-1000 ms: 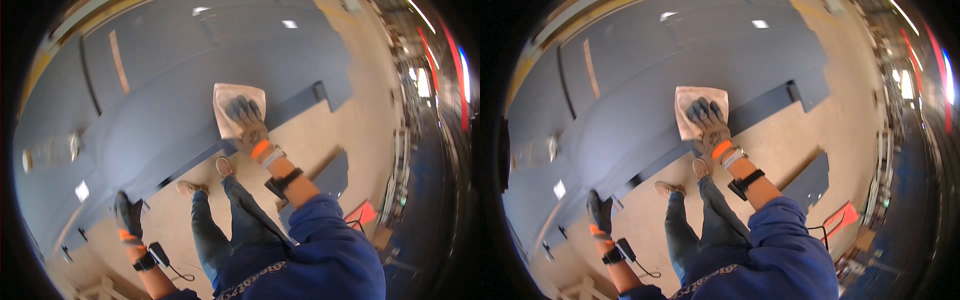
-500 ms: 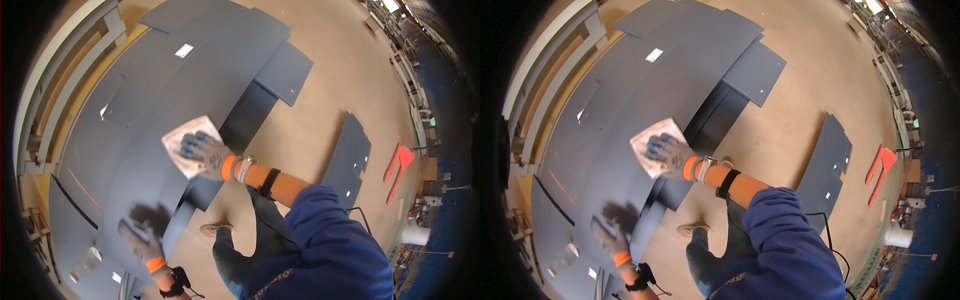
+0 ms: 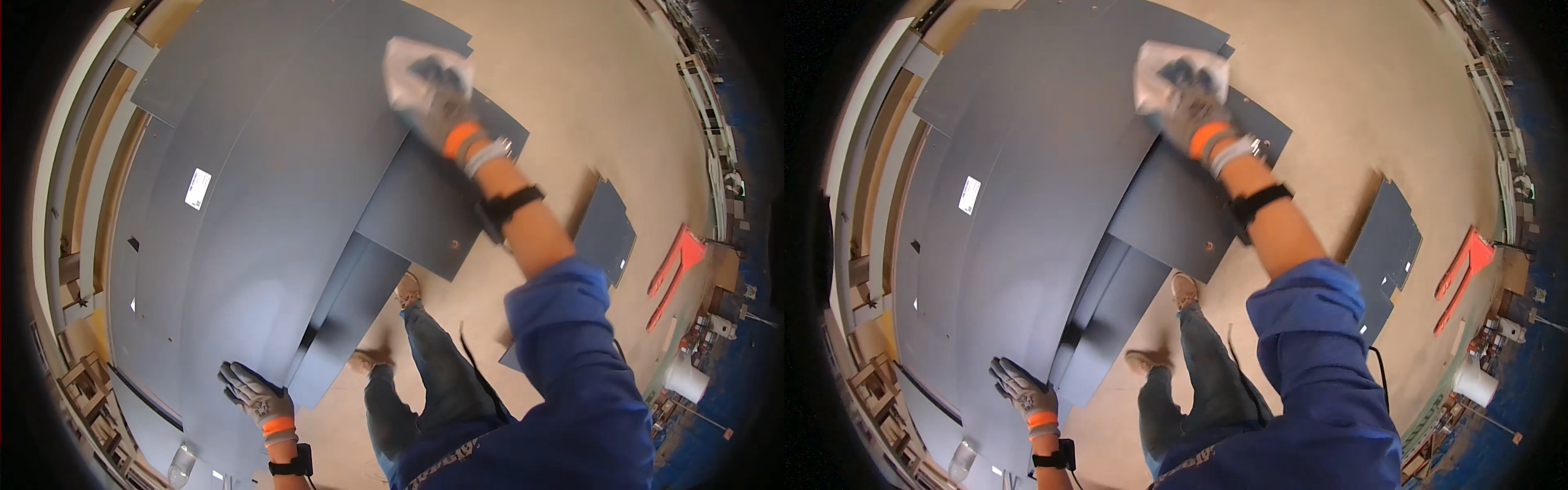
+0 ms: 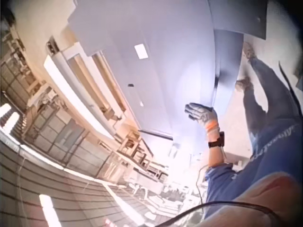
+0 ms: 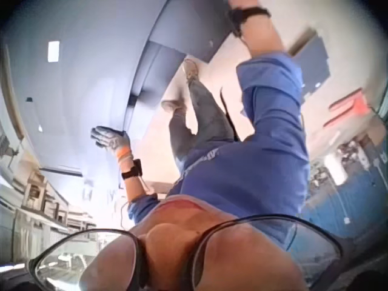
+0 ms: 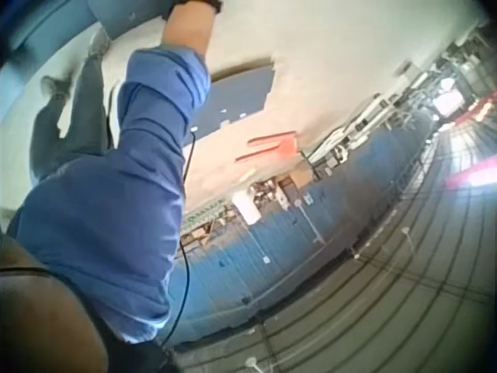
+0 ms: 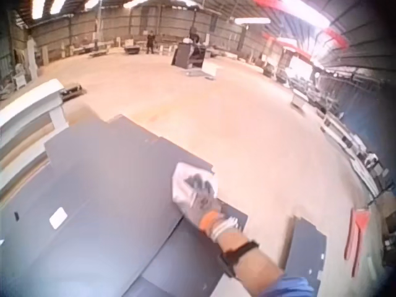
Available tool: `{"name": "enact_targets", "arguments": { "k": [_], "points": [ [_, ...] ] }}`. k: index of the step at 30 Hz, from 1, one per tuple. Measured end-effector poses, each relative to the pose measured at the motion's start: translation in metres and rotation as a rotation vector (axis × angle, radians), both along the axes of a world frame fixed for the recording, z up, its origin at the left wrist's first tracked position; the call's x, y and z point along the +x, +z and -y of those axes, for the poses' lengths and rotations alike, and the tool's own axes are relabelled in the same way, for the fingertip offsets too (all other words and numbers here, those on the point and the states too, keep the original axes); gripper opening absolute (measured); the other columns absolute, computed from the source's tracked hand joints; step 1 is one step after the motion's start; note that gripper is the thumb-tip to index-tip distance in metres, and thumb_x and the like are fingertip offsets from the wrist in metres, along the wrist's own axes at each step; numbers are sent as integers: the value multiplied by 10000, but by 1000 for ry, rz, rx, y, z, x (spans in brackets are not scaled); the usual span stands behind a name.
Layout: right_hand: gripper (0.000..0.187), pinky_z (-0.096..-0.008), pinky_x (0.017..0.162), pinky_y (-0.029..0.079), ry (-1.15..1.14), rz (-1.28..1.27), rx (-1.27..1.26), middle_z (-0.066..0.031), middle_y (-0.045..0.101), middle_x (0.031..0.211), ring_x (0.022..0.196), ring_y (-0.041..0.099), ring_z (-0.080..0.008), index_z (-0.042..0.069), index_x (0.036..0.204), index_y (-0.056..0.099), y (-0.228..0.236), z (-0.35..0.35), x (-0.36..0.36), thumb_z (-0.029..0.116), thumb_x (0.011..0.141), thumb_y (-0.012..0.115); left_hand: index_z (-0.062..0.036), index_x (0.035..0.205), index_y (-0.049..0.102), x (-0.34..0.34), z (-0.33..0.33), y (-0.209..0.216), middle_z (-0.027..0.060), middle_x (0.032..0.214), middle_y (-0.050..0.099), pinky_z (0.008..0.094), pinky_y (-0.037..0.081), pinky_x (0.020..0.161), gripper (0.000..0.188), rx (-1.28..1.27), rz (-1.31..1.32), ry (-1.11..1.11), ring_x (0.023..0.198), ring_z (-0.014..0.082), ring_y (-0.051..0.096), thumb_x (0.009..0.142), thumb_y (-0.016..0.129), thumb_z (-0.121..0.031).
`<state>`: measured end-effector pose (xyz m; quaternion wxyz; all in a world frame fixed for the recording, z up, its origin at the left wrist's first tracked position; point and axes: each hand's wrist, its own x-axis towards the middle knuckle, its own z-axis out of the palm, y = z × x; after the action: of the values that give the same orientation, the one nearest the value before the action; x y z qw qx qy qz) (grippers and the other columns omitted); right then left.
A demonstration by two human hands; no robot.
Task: Wiping down grey furniture panels with a cloth and cleaning liquid.
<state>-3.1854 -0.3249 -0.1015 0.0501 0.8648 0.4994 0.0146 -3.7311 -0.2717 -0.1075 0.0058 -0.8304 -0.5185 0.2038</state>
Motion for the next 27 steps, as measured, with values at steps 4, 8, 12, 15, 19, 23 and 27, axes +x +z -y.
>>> {"name": "enact_targets", "arguments": {
  "k": [4, 8, 12, 15, 19, 23, 27],
  "points": [
    [503, -471, 1120, 279, -36, 96, 323, -212, 421, 1430, 1375, 294, -409, 43, 1362, 481, -33, 8, 37, 223, 893, 449, 76, 1480, 4, 11, -1, 4, 226, 1575, 52, 488, 85, 1191, 1028, -28, -33, 6, 1471, 375, 26, 737, 680, -142],
    [516, -470, 1100, 323, 182, -394, 491, -181, 524, 1325, 1253, 464, -362, 115, 1352, 503, -27, 12, -105, 182, 841, 513, 84, 1478, -3, -14, -4, -22, 239, 1573, 38, 482, 67, 1192, 979, 63, -59, -49, 1471, 378, 20, 758, 626, -122],
    [586, -513, 1142, 206, 681, -355, 269, -90, 430, 1436, 1392, 323, -284, 197, 1370, 475, -26, 39, -201, 397, 822, 540, 81, 1481, -35, 7, -4, -7, 244, 1575, -3, 482, 59, 1192, 985, -46, -105, 11, 1471, 380, -12, 763, 603, -140],
    [587, -529, 1111, 246, 447, -396, 374, -117, 435, 1421, 1372, 344, -290, 219, 1372, 473, -16, 30, -151, 391, 815, 546, 80, 1480, -39, 8, -2, -6, 240, 1576, -18, 480, 61, 1192, 987, -46, -124, 40, 1471, 381, -23, 763, 604, -136],
    [631, -570, 1143, 144, 40, -275, 114, -170, 197, 1566, 1432, 187, -407, 232, 1514, 240, -15, 20, -23, 362, 929, 436, 82, 1477, -25, 20, 0, 4, 242, 1574, -6, 480, 53, 1192, 960, -46, -92, 28, 1471, 382, -17, 763, 591, -97],
    [629, -470, 1188, 76, -138, -139, 26, -170, 163, 1574, 1474, 79, -321, 171, 1512, 240, -6, -2, 94, 408, 950, 392, 80, 1476, 9, -11, -2, -18, 239, 1571, 30, 485, 58, 1193, 995, 15, -60, 38, 1467, 388, 19, 736, 636, -144],
    [638, -405, 915, 474, -582, -1024, 642, -190, 504, 1317, 1153, 537, -301, 65, 1385, 422, -72, 22, 239, 534, 953, 390, 33, 1496, 26, 19, -17, 12, 272, 1557, 53, 472, 135, 1184, 1227, -208, 101, 130, 1456, 404, 66, 612, 804, -313]
  ]
}}
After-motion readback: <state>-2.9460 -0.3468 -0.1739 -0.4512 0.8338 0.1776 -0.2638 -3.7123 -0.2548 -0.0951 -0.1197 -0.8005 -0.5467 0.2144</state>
